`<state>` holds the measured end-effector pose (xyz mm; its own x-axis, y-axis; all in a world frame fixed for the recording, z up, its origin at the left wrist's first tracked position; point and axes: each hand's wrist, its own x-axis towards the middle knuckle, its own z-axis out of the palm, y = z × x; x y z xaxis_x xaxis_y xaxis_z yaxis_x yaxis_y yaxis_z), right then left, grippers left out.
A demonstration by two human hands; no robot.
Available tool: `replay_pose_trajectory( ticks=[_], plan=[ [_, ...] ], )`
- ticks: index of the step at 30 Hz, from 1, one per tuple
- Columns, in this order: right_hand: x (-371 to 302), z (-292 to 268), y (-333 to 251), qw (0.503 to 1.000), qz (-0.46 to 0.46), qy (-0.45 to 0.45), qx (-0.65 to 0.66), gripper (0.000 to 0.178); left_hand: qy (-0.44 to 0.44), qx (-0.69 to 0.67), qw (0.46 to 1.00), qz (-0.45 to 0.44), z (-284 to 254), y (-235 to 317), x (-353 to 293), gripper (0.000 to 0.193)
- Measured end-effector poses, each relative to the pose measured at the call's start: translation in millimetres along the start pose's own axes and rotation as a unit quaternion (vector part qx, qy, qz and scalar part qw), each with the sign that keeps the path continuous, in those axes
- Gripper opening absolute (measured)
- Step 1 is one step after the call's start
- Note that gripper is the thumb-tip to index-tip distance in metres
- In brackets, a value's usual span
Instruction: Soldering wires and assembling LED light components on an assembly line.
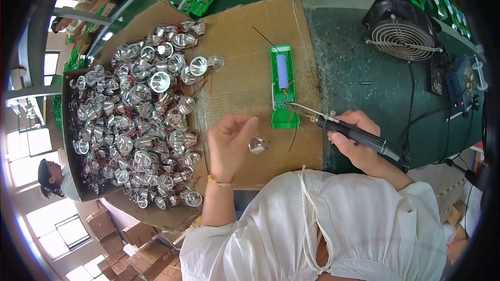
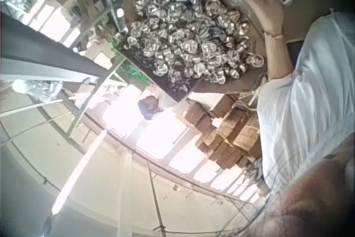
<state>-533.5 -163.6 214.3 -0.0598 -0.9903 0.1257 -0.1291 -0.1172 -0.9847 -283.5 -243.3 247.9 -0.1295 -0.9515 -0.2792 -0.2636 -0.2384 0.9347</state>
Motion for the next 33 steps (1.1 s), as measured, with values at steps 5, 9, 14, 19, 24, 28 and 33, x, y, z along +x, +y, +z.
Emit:
replay_pose_trajectory(
  ticks=[5,9,14,19,24,28,33],
  plan=[
    [0.2,15.4,0.6,0.992,0.058,0.086,0.076,0.017,0.02,0.051,0.997,0.06,35.8,-21.6,6.6,0.01],
    [4.0,15.7,-1.1,0.994,0.072,0.07,0.05,0.017,0.048,0.14,0.982,0.119,41.1,-27.5,14.5,0.011],
    [5.8,19.9,2.4,0.993,0.067,0.069,0.066,0.017,0.048,0.136,0.984,0.108,44.1,-22.6,15.3,0.012],
    [5.5,19.4,-0.2,0.99,0.079,0.078,0.082,0.014,0.054,0.139,0.981,0.125,45.9,-21.0,15.4,0.012],
    [3.4,17.1,-10.3,0.983,0.081,0.112,0.116,0.018,0.055,0.144,0.982,0.108,44.7,-23.5,17.0,0.012],
    [-1.4,6.4,-5.8,0.996,0.058,0.067,0.01,0.02,0.055,0.127,0.984,0.11,44.9,-20.7,17.8,0.013],
    [-2.4,7.4,-2.5,0.994,0.049,0.089,0.05,0.019,0.044,0.147,0.985,0.081,44.0,-19.1,17.2,0.011]
  ],
)
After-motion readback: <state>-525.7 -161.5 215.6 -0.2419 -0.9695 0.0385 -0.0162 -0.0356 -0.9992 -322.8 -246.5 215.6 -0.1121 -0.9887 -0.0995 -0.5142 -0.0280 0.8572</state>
